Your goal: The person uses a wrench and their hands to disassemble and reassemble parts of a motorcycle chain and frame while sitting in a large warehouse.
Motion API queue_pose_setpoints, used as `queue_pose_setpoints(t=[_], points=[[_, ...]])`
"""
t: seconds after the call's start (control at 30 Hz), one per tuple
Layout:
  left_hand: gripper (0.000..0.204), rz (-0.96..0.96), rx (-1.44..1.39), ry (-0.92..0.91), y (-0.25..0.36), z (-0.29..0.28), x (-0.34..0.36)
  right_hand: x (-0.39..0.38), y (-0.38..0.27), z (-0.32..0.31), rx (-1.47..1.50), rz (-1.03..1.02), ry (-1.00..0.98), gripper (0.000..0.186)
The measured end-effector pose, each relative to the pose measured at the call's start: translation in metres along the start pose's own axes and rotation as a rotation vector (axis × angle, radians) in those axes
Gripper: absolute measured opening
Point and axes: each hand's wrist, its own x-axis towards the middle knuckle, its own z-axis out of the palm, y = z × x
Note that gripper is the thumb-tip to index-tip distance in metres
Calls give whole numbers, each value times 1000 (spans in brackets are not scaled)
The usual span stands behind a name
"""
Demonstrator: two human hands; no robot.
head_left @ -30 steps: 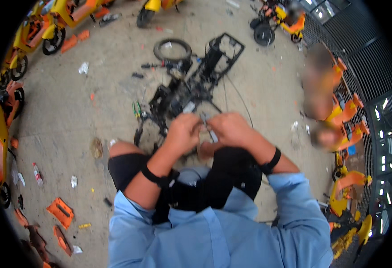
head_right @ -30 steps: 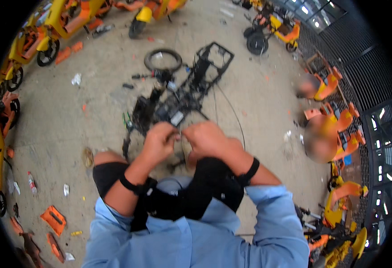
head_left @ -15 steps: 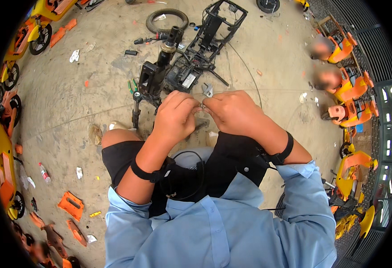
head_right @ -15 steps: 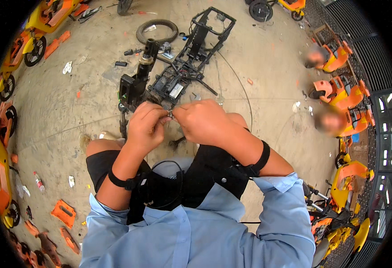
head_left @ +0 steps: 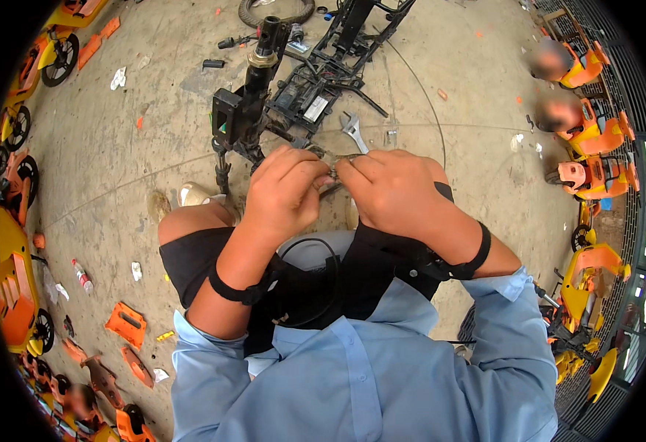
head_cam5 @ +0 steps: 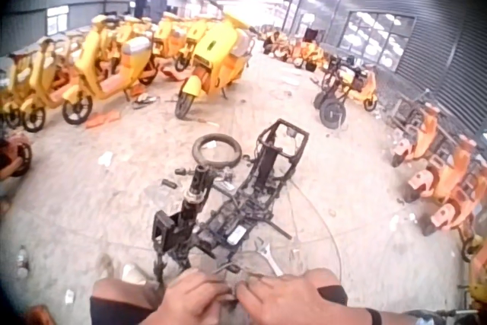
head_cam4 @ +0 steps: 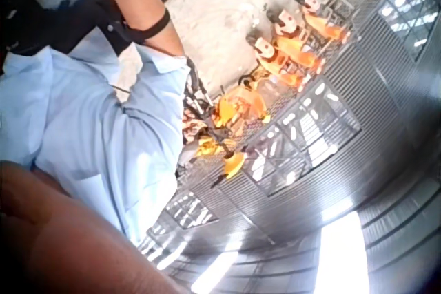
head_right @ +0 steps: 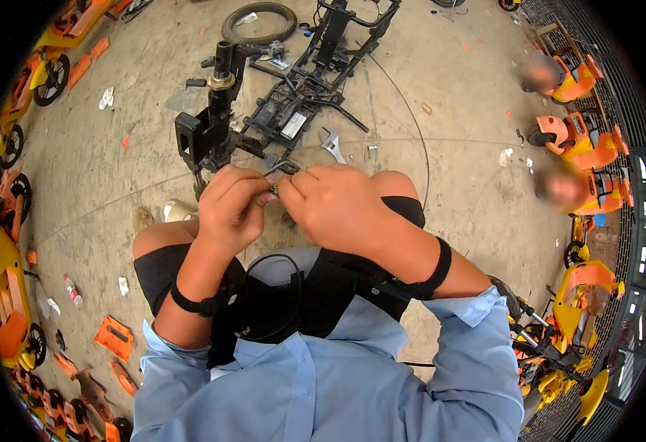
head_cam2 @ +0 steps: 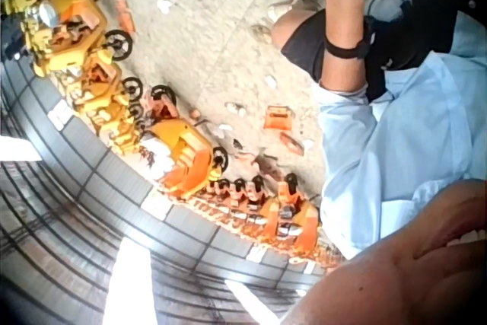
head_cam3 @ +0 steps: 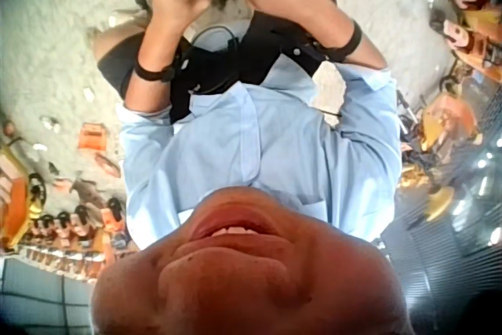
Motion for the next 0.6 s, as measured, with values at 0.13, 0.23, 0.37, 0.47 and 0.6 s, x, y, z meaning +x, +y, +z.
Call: queue_pose_setpoints(t=[0.13, 0.23, 0.37, 0.47, 0.6], points=[[33, 99, 37, 63, -1, -5, 8, 4, -1, -6, -44, -13, 126, 32], [35, 171, 94, 101, 9, -15, 17, 7, -4, -16, -117, -26, 240, 31], [36, 193, 170, 110, 13, -21, 13, 14, -3, -17, -178, -83, 354, 31], [36, 201, 195, 102, 15, -25, 13, 17, 0, -12, -196, -127, 415, 32], [32, 234, 205, 114, 10, -26, 11, 18, -2, -17, -230, -141, 349, 25]])
